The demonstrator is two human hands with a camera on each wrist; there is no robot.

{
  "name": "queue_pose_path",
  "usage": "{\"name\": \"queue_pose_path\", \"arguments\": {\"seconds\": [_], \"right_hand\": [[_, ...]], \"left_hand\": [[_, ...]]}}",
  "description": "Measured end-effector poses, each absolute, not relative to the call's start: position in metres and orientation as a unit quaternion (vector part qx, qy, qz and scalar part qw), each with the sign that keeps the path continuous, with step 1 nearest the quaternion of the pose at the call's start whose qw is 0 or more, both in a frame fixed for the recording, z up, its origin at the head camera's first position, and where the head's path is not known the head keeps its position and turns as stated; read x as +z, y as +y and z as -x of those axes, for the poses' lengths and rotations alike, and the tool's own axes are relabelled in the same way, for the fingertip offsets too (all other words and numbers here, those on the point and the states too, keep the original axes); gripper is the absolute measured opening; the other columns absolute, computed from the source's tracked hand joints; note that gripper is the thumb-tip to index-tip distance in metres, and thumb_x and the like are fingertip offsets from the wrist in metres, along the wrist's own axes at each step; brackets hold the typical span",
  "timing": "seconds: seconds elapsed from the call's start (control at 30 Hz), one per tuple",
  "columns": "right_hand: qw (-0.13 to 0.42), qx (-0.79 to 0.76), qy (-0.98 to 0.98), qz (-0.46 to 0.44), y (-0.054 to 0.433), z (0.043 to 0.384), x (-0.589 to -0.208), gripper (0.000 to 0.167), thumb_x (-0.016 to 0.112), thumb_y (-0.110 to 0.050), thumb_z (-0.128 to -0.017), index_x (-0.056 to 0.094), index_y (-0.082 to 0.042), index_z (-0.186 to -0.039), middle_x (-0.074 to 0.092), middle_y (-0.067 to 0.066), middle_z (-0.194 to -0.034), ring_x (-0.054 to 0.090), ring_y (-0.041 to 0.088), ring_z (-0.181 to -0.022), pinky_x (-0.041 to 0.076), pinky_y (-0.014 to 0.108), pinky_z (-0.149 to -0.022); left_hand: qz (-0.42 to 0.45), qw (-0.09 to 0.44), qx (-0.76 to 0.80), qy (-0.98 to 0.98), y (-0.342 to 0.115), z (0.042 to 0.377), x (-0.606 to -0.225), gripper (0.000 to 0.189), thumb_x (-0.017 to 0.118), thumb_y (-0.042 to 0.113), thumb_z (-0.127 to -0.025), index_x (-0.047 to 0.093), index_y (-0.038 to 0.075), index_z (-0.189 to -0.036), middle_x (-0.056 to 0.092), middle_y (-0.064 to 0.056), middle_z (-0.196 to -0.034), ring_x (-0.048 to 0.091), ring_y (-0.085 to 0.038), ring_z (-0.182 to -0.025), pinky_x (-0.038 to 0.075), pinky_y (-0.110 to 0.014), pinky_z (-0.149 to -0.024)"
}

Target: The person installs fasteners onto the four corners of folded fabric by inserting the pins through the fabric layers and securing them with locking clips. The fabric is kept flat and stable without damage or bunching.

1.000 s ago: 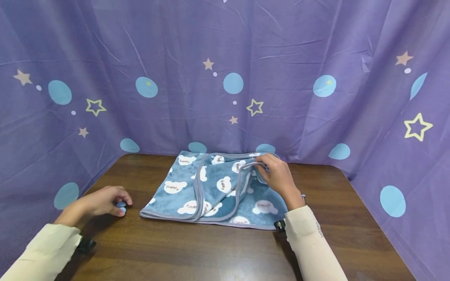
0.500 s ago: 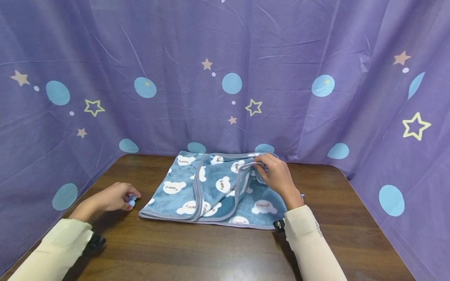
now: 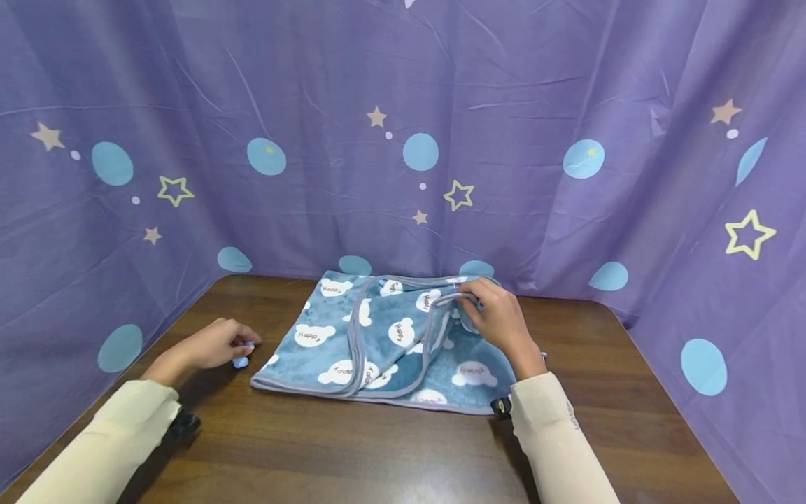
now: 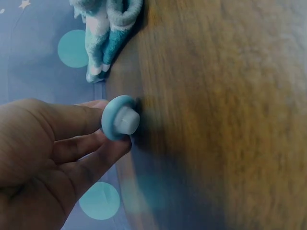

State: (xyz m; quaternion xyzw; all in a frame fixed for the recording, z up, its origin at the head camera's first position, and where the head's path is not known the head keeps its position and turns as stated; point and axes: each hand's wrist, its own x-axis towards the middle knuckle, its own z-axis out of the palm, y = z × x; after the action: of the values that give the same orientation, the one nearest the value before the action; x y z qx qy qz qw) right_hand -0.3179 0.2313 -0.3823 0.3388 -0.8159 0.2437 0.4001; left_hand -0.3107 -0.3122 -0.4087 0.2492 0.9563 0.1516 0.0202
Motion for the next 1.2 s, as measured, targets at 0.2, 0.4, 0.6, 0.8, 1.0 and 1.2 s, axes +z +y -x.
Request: {"name": "queue_pose_path", "arguments": {"seconds": [0.2,0.4,0.6,0.8,1.0,1.2], "right_hand": [[0.403,0.247,-0.814,-0.339,0.233,0.318,-0.383,0.020,0.084,0.002,-0.082,0.072,-0.008,-0.095,0.069,0.003,-0.089,0.063,0.013,-0.074,0.056,0.038,-0.063],[0.402,0.249,-0.815,-0.334,0.234,0.317,-0.384,0.020,0.084,0.002,-0.082,0.072,-0.008,-0.095,0.069,0.003,-0.089,0.063,0.013,-0.074,0.056,0.039,-0.062],[0.400,0.248,-0.816,-0.335,0.235,0.317,-0.384,0.020,0.084,0.002,-0.082,0.072,-0.008,-0.096,0.069,0.003,-0.089,0.063,0.013,-0.074,0.056,0.040,-0.062],[0.401,0.244,-0.817,-0.334,0.235,0.318,-0.382,0.021,0.084,0.002,-0.082,0.072,-0.009,-0.095,0.069,0.002,-0.089,0.062,0.013,-0.075,0.055,0.038,-0.063],[0.399,0.236,-0.820,-0.335,0.234,0.317,-0.380,0.021,0.084,0.000,-0.082,0.072,-0.009,-0.096,0.069,0.002,-0.090,0.063,0.013,-0.076,0.054,0.035,-0.064],[0.397,0.235,-0.821,-0.336,0.232,0.318,-0.381,0.022,0.084,0.001,-0.082,0.072,-0.010,-0.097,0.070,0.002,-0.091,0.063,0.014,-0.076,0.054,0.035,-0.064]], "left_hand": [[-0.244,-0.020,0.158,0.957,-0.311,0.319,-0.413,0.016,0.073,0.000,-0.088,0.076,-0.004,-0.103,0.074,-0.006,-0.087,0.066,-0.016,-0.082,0.056,-0.041,-0.075],[-0.222,-0.021,0.181,0.958,-0.306,0.326,-0.413,0.018,0.070,-0.003,-0.088,0.075,-0.004,-0.105,0.075,-0.008,-0.094,0.069,-0.024,-0.091,0.056,-0.047,-0.080],[-0.204,-0.050,0.209,0.955,-0.297,0.335,-0.409,0.020,0.070,-0.002,-0.090,0.073,-0.004,-0.109,0.074,-0.009,-0.095,0.069,-0.028,-0.092,0.056,-0.048,-0.081],[-0.208,-0.104,0.241,0.942,-0.273,0.347,-0.401,0.019,0.068,0.000,-0.092,0.073,-0.003,-0.111,0.074,-0.011,-0.097,0.070,-0.027,-0.091,0.057,-0.046,-0.082],[-0.206,-0.159,0.280,0.924,-0.233,0.356,-0.388,0.023,0.066,-0.001,-0.093,0.072,-0.004,-0.115,0.073,-0.017,-0.102,0.069,-0.028,-0.090,0.057,-0.047,-0.081],[-0.216,-0.165,0.300,0.914,-0.189,0.359,-0.381,0.026,0.065,0.001,-0.097,0.071,0.000,-0.122,0.070,-0.019,-0.116,0.070,-0.031,-0.098,0.059,-0.045,-0.083]]}}
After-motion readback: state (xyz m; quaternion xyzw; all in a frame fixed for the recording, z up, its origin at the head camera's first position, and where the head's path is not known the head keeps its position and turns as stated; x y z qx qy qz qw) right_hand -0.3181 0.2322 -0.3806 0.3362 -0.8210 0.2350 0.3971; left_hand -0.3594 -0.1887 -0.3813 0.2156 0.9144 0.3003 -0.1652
